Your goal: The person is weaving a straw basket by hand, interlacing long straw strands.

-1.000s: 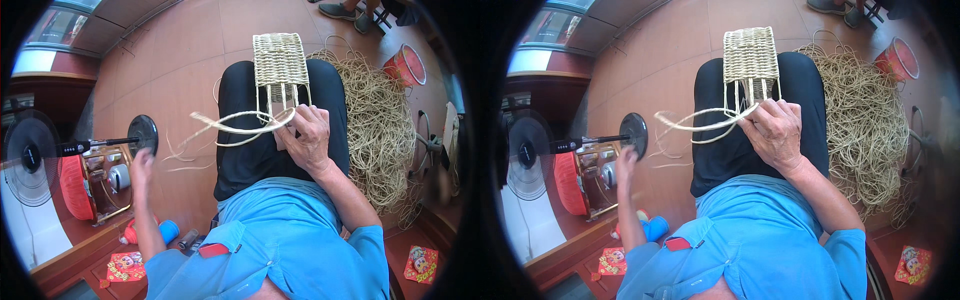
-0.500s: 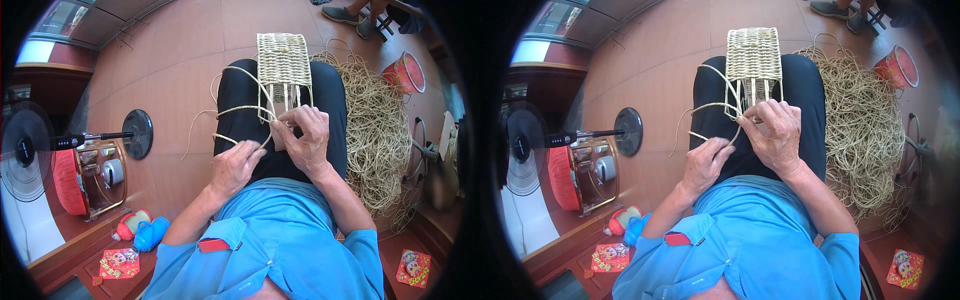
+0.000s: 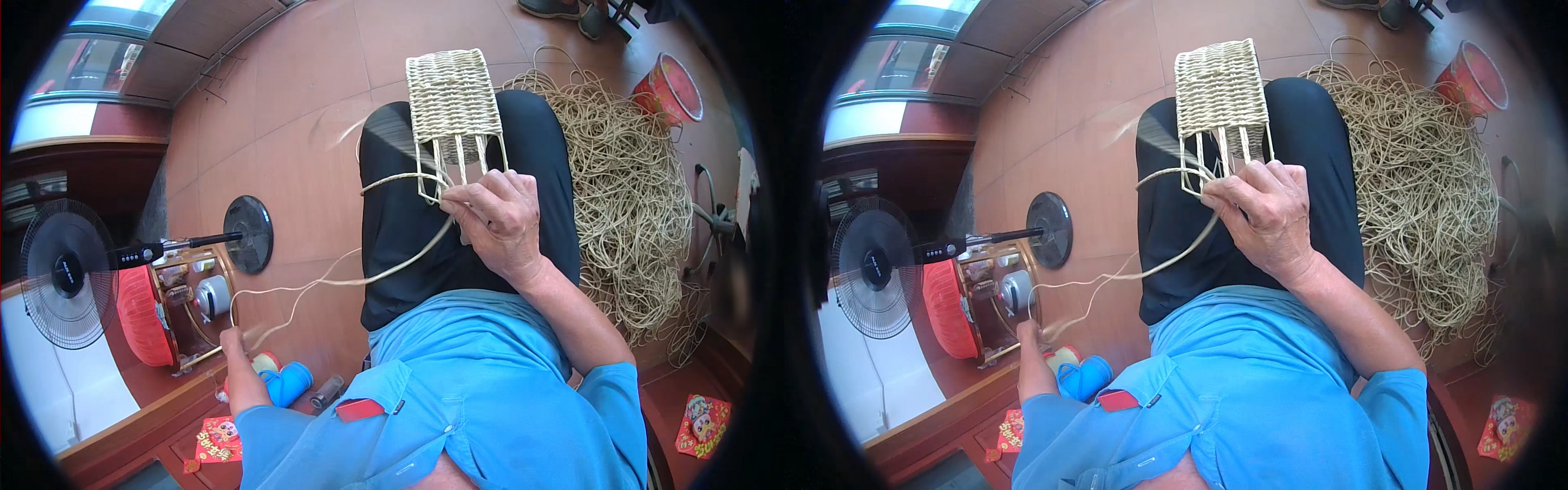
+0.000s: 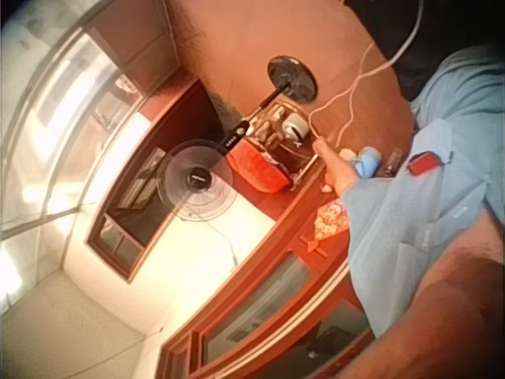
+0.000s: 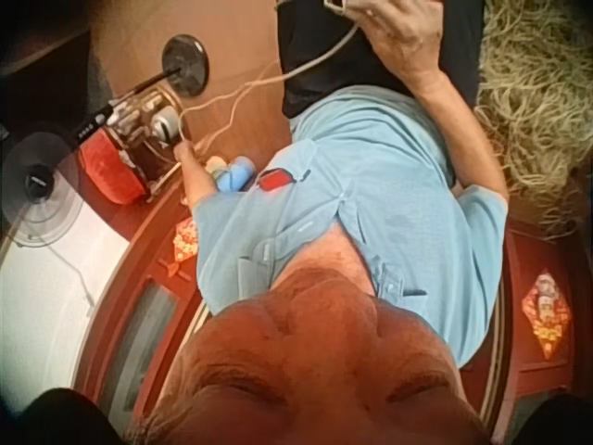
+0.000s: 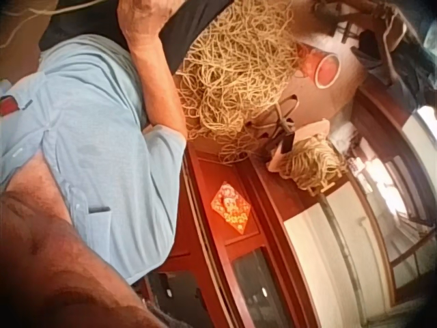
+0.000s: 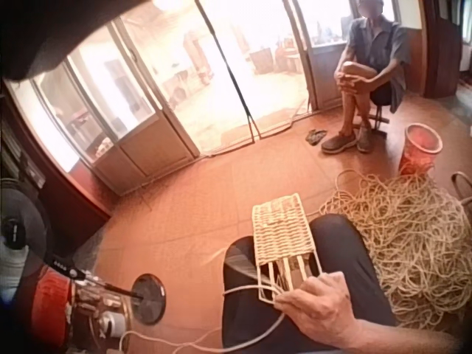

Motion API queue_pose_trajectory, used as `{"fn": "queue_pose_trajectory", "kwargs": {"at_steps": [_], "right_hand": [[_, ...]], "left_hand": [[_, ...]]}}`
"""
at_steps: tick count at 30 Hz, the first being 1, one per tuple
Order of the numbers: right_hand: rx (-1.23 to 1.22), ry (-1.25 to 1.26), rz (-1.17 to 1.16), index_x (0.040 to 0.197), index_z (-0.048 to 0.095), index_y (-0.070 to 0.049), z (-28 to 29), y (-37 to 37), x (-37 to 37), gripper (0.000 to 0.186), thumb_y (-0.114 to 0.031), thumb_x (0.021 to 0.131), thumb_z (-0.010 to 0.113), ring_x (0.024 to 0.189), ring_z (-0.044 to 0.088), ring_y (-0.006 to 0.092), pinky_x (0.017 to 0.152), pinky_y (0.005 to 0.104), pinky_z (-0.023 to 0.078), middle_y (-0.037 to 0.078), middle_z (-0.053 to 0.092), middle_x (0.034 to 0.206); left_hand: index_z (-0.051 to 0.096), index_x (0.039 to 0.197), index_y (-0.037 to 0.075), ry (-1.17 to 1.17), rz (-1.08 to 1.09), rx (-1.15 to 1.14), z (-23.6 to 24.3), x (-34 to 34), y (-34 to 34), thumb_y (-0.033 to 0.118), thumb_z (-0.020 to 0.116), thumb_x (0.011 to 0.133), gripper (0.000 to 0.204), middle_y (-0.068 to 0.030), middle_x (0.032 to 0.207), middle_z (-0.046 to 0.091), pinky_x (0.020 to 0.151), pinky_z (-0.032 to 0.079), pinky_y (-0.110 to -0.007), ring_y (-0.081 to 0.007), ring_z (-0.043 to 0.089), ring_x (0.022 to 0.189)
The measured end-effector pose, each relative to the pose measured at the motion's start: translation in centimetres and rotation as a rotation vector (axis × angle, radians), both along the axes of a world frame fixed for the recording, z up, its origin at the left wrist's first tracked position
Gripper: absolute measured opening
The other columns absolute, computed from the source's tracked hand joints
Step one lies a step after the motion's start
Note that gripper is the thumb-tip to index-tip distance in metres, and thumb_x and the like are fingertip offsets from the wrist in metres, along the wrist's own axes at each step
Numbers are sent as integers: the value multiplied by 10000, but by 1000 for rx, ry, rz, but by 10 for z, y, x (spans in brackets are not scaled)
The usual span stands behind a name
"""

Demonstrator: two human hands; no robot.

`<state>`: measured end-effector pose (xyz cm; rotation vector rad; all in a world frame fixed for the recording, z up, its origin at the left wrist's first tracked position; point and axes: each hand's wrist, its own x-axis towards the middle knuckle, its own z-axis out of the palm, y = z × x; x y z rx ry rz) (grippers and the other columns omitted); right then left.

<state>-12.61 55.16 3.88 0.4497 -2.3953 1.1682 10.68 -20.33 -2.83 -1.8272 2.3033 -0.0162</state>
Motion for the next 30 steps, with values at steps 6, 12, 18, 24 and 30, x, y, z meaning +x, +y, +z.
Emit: {"fn": "queue_pose_trajectory", "kwargs": {"at_steps": [6, 12, 18, 24, 30], "right_hand": [[113, 25, -30, 967, 805, -187, -4, -1, 3, 123, -252, 912, 894, 815, 615, 213, 814, 393, 411, -33, 633, 841], [148, 38, -15, 972, 805, -185, 0, -10, 2, 119, -269, 929, 877, 828, 618, 214, 806, 394, 414, -33, 641, 863], [137, 17, -30, 958, 802, -186, 1, -7, 2, 119, -277, 930, 873, 844, 622, 212, 816, 397, 415, -38, 648, 876], [126, -24, -38, 915, 780, -181, 5, -3, 4, 131, -280, 945, 861, 848, 617, 224, 847, 401, 416, -17, 622, 862], [163, -40, -27, 923, 779, -176, 5, -6, 3, 133, -285, 963, 845, 858, 617, 223, 849, 408, 417, -18, 627, 875]], "left_hand": [[777, 1288, 38, 733, -728, 633, 40, -168, 318, 209, 695, 1117, 256, 1, 1119, 769, 856, 560, -254, -64, 660, 976], [708, 1399, 42, 776, -1305, 800, 87, -177, 540, 150, 782, 1027, 394, -131, 1218, 787, 741, 603, -332, -192, 734, 830], [768, 995, 53, 773, -1327, 649, 76, -169, 507, 219, 745, 1080, 188, -129, 922, 767, 721, 604, -449, -343, 767, 822], [672, 944, 61, 124, -1093, -119, 24, -140, 273, 277, 704, 1067, 250, -224, 884, 749, 737, 558, -580, -475, 736, 861], [803, 1184, 8, 67, -1047, 44, 52, -148, 223, 131, 703, 1021, 228, -223, 1170, 813, 959, 627, -518, -424, 784, 1095]]}}
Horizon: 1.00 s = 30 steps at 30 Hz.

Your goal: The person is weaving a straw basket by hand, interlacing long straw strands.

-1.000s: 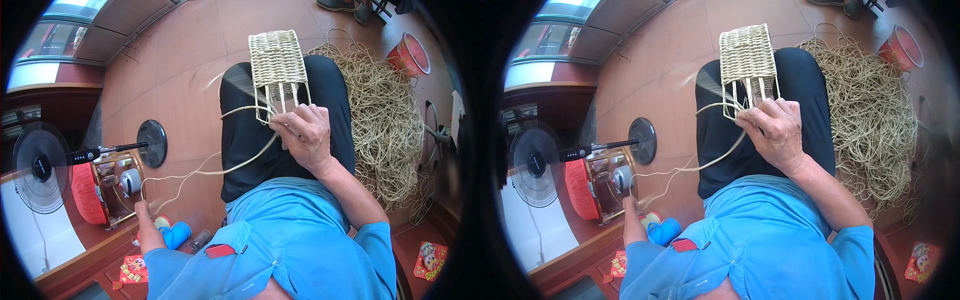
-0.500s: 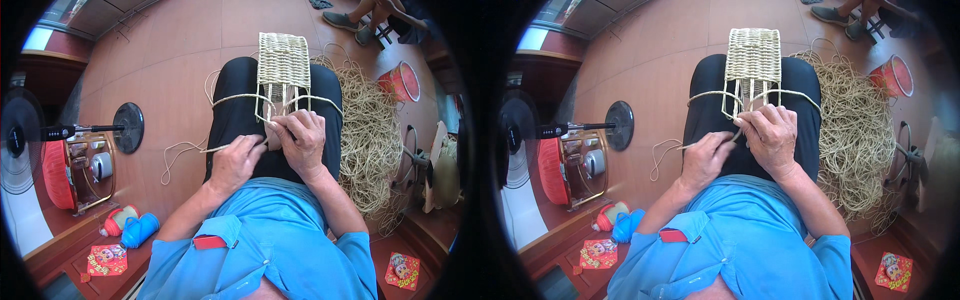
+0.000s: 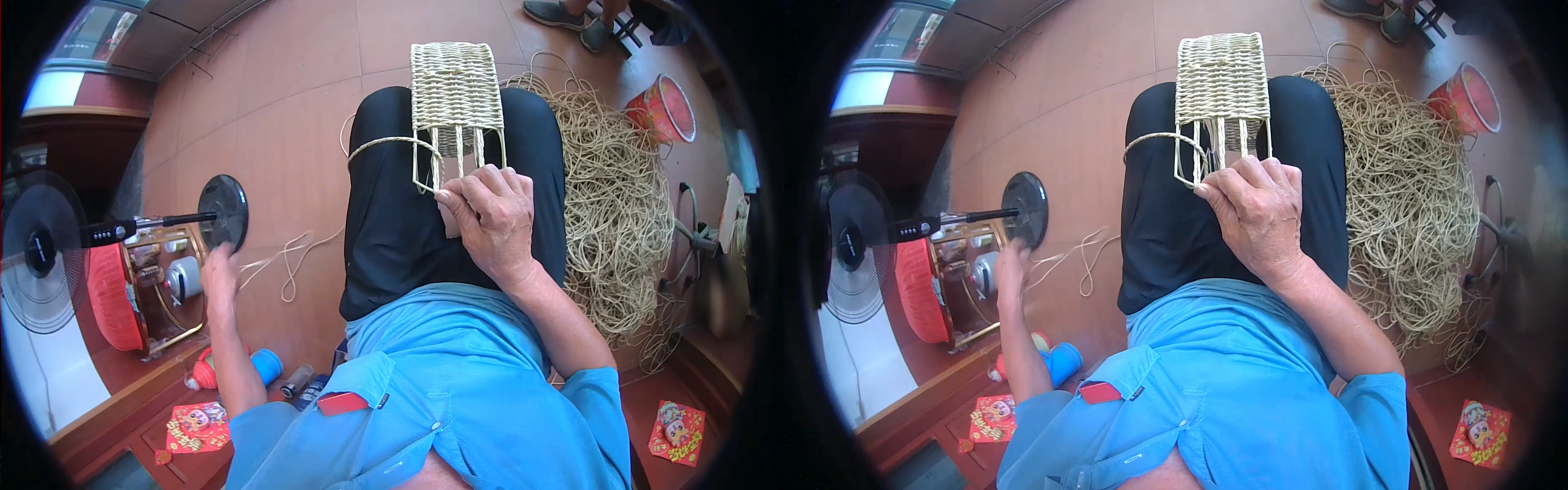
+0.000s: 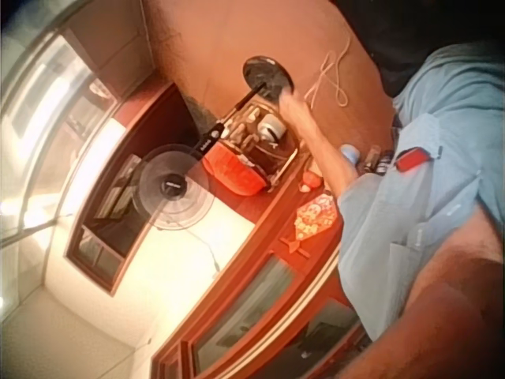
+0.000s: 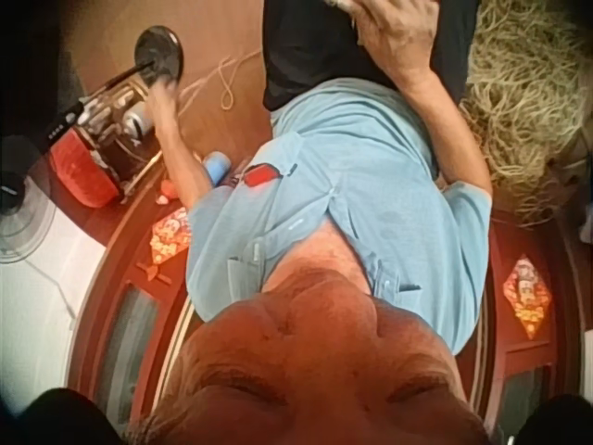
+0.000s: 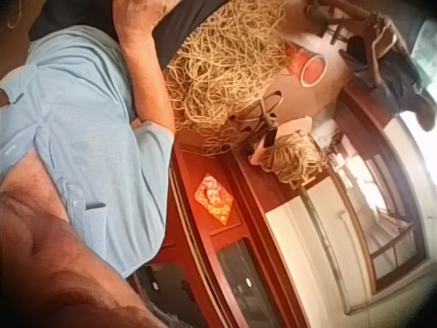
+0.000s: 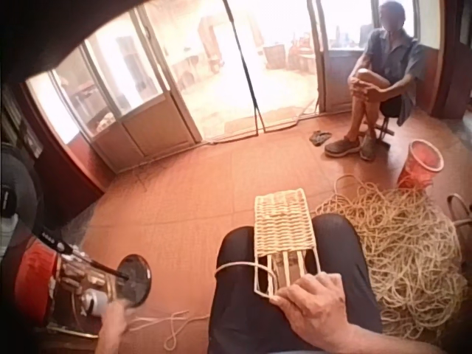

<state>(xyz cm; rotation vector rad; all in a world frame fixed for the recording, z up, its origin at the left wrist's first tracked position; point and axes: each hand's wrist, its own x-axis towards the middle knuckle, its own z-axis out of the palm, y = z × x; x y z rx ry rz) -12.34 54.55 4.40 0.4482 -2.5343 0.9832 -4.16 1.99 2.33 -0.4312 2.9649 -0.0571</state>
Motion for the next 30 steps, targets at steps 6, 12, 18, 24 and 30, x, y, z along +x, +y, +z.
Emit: {"fn": "queue_pose_trajectory", "kwargs": {"at_steps": [6, 12, 18, 24, 30], "right_hand": [[52, -71, 16, 945, 787, -163, 8, -3, 2, 129, -281, 989, 817, 880, 626, 228, 865, 410, 420, -14, 655, 906], [7, -211, 78, 1066, 831, -142, 17, 7, -1, 126, -247, 1012, 788, 918, 635, 236, 888, 403, 421, 9, 690, 949], [-10, -237, 166, 1100, 824, -135, 17, 18, -5, 128, -185, 1011, 747, 926, 633, 234, 909, 406, 419, 12, 692, 955], [-24, -215, 157, 1074, 795, -163, 15, 15, -3, 177, -172, 898, 811, 899, 632, 228, 902, 402, 417, -1, 688, 947], [-12, -72, 78, 1023, 781, -193, 2, 4, 1, 278, -280, 820, 950, 871, 630, 221, 877, 396, 414, -19, 670, 920]], "left_hand": [[577, 1576, 12, -98, 57, 1747, 30, -27, 288, 128, 676, 1113, 487, -61, 1227, 710, 769, 616, -259, -89, 674, 899], [528, 1573, 31, -133, 234, 2327, 1, -40, 358, 123, 671, 1115, 488, -18, 1142, 691, 728, 521, -253, -90, 622, 831], [652, 1337, 67, -235, 310, 2297, -2, -50, 364, 195, 642, 1146, 230, -6, 1036, 683, 689, 498, -284, -89, 566, 764], [654, 867, 77, 100, -76, 1542, 7, -41, 337, 399, 633, 1153, 432, 91, 691, 487, 550, 301, -231, -11, 395, 618], [644, 844, 94, -201, 79, 1744, 49, -28, 305, 385, 647, 1153, 424, 113, 660, 449, 481, 222, -218, 12, 331, 520]]}}
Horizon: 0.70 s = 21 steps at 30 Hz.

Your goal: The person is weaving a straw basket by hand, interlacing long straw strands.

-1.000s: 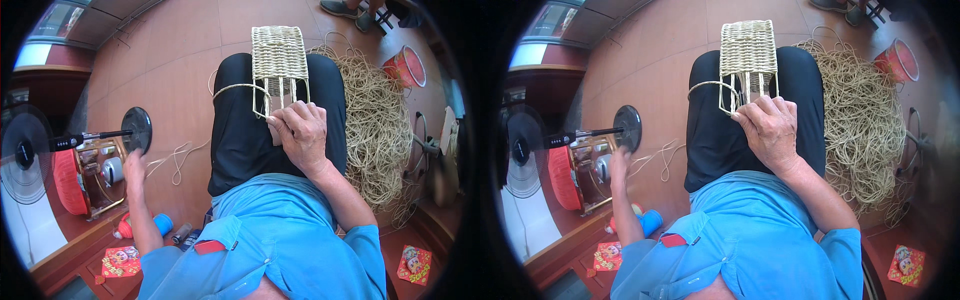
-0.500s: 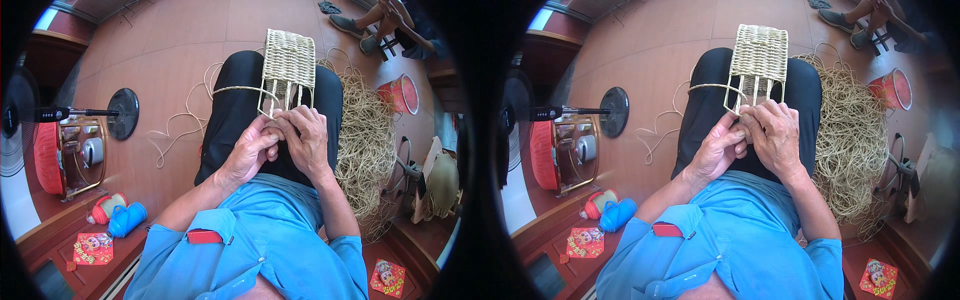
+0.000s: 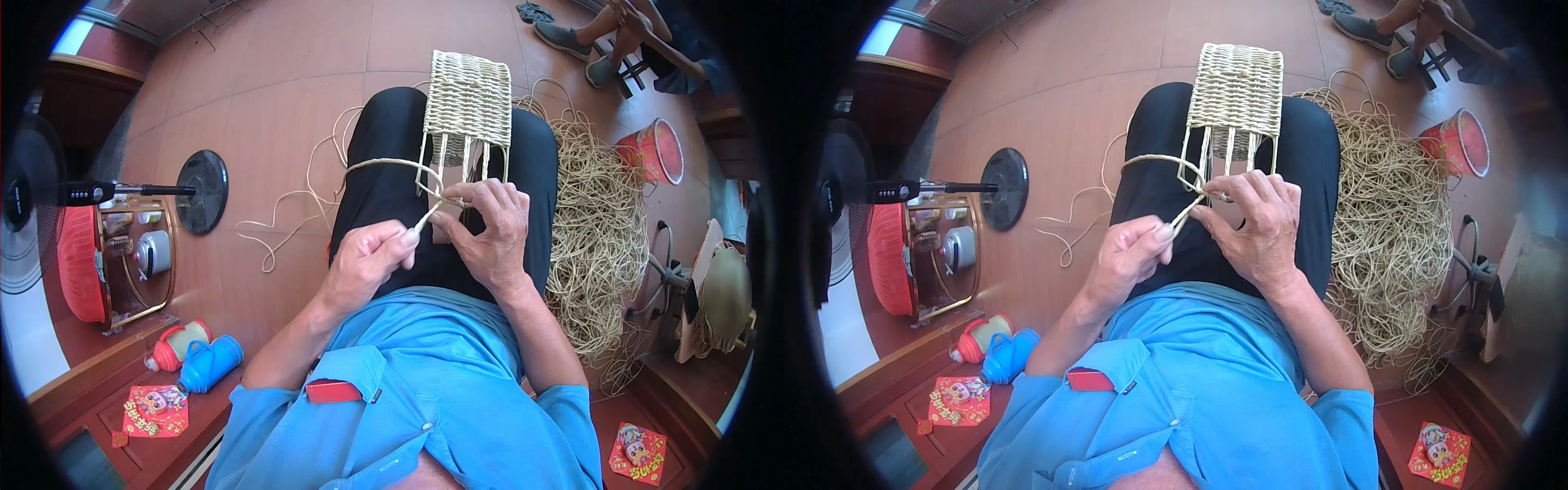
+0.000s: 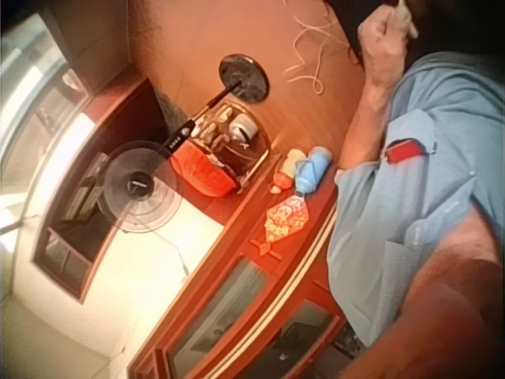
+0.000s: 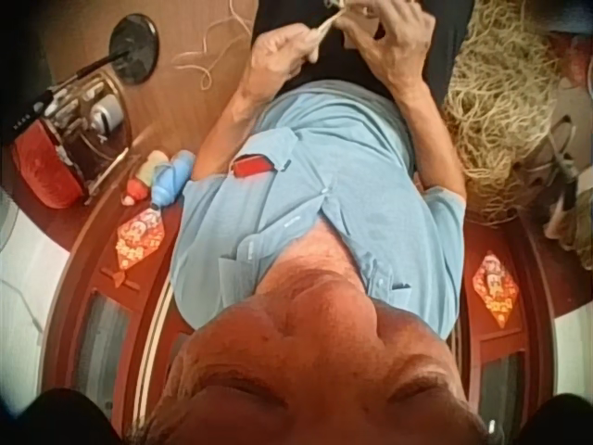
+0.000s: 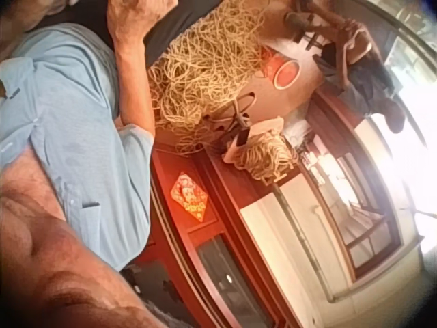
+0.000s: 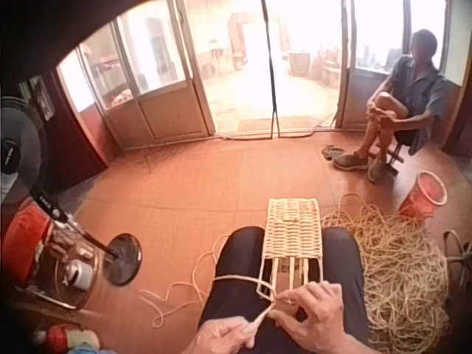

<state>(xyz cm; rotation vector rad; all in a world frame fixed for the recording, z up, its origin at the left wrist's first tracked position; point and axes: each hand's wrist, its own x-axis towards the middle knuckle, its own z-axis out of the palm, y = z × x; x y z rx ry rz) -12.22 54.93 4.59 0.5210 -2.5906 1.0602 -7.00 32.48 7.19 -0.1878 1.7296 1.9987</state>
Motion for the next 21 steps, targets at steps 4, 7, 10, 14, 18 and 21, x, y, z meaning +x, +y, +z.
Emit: {"fn": "queue_pose_trajectory", "kwargs": {"at_steps": [4, 7, 10, 14, 18, 21], "right_hand": [[8, 105, -66, 994, 778, -208, -8, -5, 1, 291, -346, 816, 962, 862, 628, 208, 865, 402, 415, -30, 665, 917], [37, 207, -119, 953, 773, -223, -13, -8, 1, 247, -331, 826, 955, 853, 626, 200, 857, 401, 416, -40, 665, 914], [75, 238, -162, 910, 765, -228, -13, -8, 1, 219, -324, 835, 947, 850, 627, 196, 855, 398, 418, -48, 665, 907], [41, 236, -165, 854, 746, -218, -11, -4, 1, 201, -305, 859, 927, 849, 627, 200, 848, 398, 416, -45, 661, 893], [7, 192, -132, 834, 730, -206, -12, -8, -2, 207, -298, 879, 910, 848, 624, 201, 843, 397, 412, -39, 654, 879], [-32, 177, -120, 832, 724, -197, -11, -8, -2, 215, -303, 888, 902, 835, 614, 208, 838, 399, 408, -32, 642, 867]], "left_hand": [[692, 812, 80, -19, -39, -192, 22, 15, -41, 320, 720, 1113, 385, 90, 680, 514, 565, 303, -267, -17, 421, 646], [702, 830, 83, 9, -48, -414, 27, 29, -85, 290, 773, 1075, 328, 90, 712, 550, 575, 334, -257, -17, 459, 664], [682, 823, 88, -61, -133, -730, 21, 45, -148, 229, 811, 1022, 276, 94, 734, 552, 574, 365, -256, -27, 482, 666], [709, 814, 45, -196, -77, -1047, -6, 68, -277, 241, 837, 967, 279, 48, 722, 569, 619, 425, -313, -72, 509, 696], [768, 841, 51, -137, 393, -1313, -46, 122, -466, 198, 819, 986, 213, 55, 688, 590, 601, 441, -296, -66, 541, 679], [751, 1235, 17, -327, 985, -643, -48, 106, -485, 157, 809, 994, 285, 34, 839, 658, 530, 423, -217, -51, 577, 669]]}}
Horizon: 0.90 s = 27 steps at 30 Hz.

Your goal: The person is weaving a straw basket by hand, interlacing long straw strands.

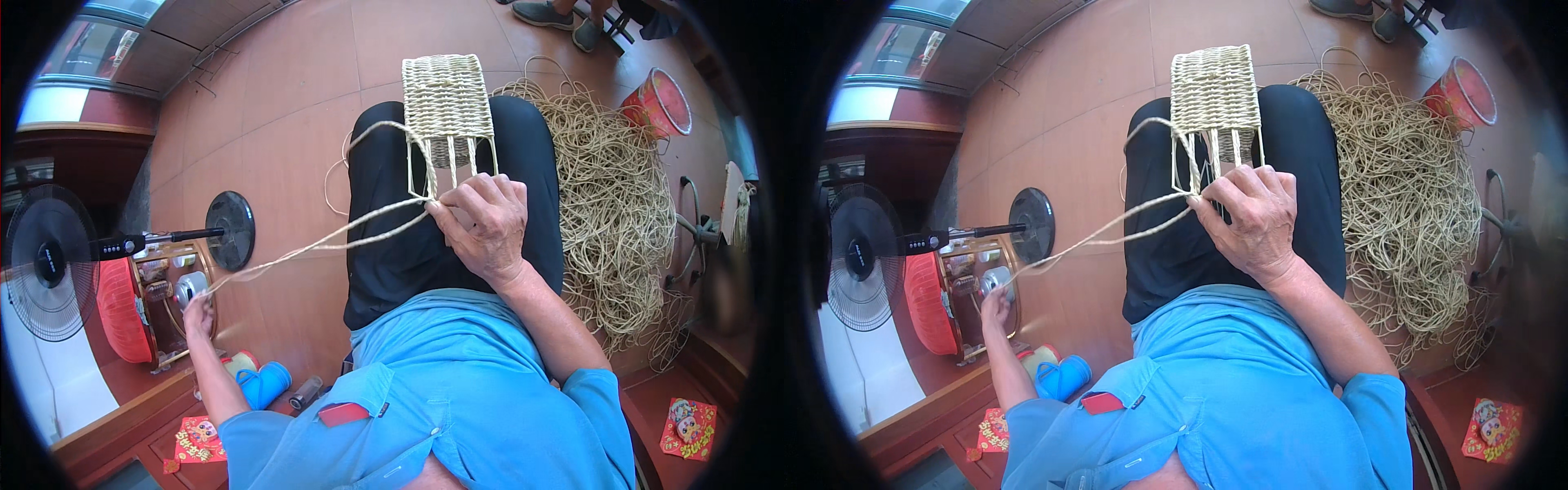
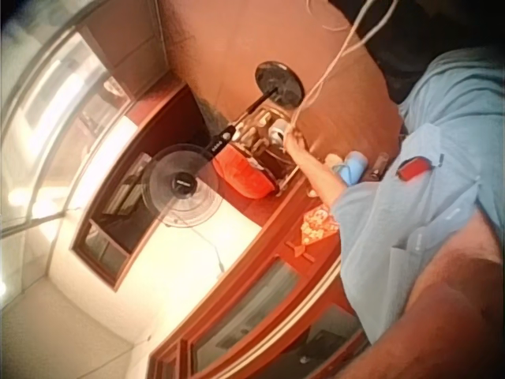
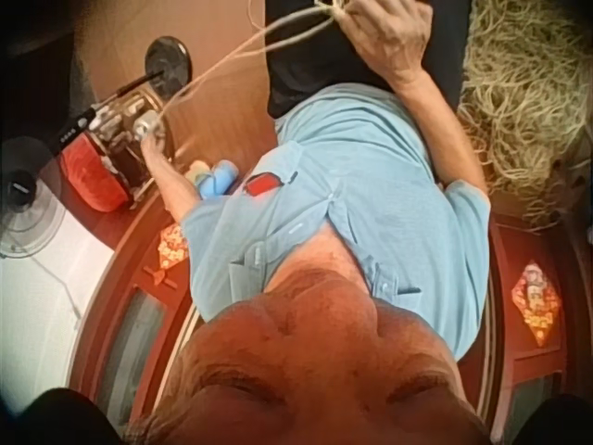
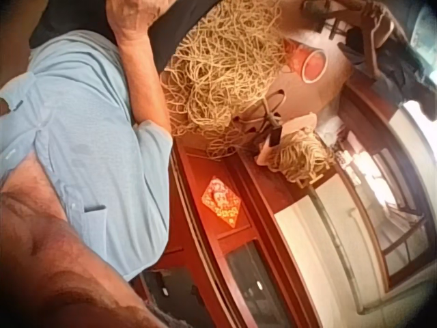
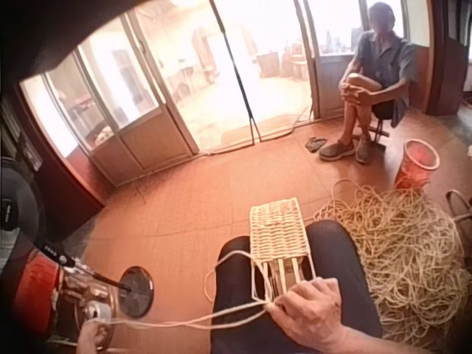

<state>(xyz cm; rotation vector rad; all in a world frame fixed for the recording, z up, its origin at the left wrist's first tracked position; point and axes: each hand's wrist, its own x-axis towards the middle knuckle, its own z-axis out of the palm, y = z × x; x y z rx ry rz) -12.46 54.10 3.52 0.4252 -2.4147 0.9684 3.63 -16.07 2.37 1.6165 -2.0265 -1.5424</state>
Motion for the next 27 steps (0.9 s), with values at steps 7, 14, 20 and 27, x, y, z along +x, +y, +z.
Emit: {"fn": "queue_pose_trajectory", "kwargs": {"at_steps": [7, 14, 20, 27], "right_hand": [[50, -49, -8, 827, 743, -172, 8, 0, 3, 189, -249, 887, 906, 803, 606, 217, 825, 398, 397, -21, 641, 816], [30, -72, -20, 827, 701, -180, 6, -5, 0, 213, -272, 911, 874, 805, 597, 235, 814, 413, 394, -7, 626, 857], [-20, -109, -42, 811, 691, -160, 15, 1, 1, 226, -251, 901, 877, 802, 597, 233, 816, 410, 392, -11, 639, 850], [-132, -189, 4, 920, 758, -185, 14, 1, -2, 132, -214, 901, 885, 829, 613, 214, 826, 399, 391, -33, 685, 878]], "left_hand": [[736, 1368, 28, 388, -909, -75, 29, -119, 390, 159, 724, 1094, 305, -52, 1204, 786, 927, 605, -324, -150, 740, 1033], [785, 1121, -18, 411, -1163, -52, 30, -116, 491, 146, 753, 1083, 172, -18, 857, 714, 719, 526, -280, -67, 632, 817], [687, 891, 29, 223, -839, -524, -35, -89, 275, 225, 694, 1128, 308, 38, 764, 523, 654, 432, -312, -74, 501, 762], [837, 1198, 50, -1064, -372, -894, -27, 0, 36, 325, 652, 1000, 386, -274, 1222, 795, 1033, 585, -552, -463, 752, 1201]]}}
